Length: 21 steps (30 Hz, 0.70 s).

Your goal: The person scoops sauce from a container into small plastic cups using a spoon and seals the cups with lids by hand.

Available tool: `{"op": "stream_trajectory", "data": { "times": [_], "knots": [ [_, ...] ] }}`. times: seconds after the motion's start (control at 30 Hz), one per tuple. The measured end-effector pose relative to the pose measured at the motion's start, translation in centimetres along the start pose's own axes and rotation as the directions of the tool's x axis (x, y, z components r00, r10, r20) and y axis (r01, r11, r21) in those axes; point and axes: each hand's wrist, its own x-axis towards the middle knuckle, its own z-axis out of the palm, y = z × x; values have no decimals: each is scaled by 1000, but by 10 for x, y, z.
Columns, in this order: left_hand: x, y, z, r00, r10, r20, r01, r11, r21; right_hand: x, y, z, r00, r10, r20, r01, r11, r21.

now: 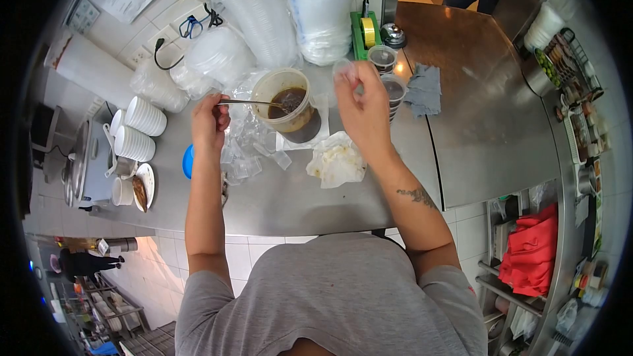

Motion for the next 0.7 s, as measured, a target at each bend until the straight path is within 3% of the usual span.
{"op": "stream_trajectory", "data": {
  "times": [0.03, 0.13, 0.33, 0.43, 0.53, 0.63, 0.7],
  "knots": [
    [-1, 1, -2, 1000, 6, -7, -7, 999, -32, 6, -4, 6, 999, -38, -8, 38, 999, 35],
    [-2, 10, -6, 996, 17, -86, -22, 998, -56, 27, 7, 16, 951, -292, 102, 308, 924, -225],
    [-7, 45, -8, 981, 147, -125, -155, 986, -64, 34, 19, 47, 914, -348, 210, 395, 883, -254],
    [-18, 59, 7, 964, 264, -45, -265, 964, -28, 29, 37, 58, 973, -162, 164, 195, 958, -212],
    [-47, 69, 38, 904, 413, 114, -428, 864, 266, 24, 49, 63, 1000, 1, 29, 1, 998, -64],
    [-74, 75, 50, 618, 564, 548, -782, 367, 504, 18, 44, 62, 982, 165, -87, -142, 964, 225],
    [-84, 75, 53, 577, 586, 569, -813, 343, 471, 18, 40, 57, 975, 202, -89, -166, 938, 304]
  ]
}}
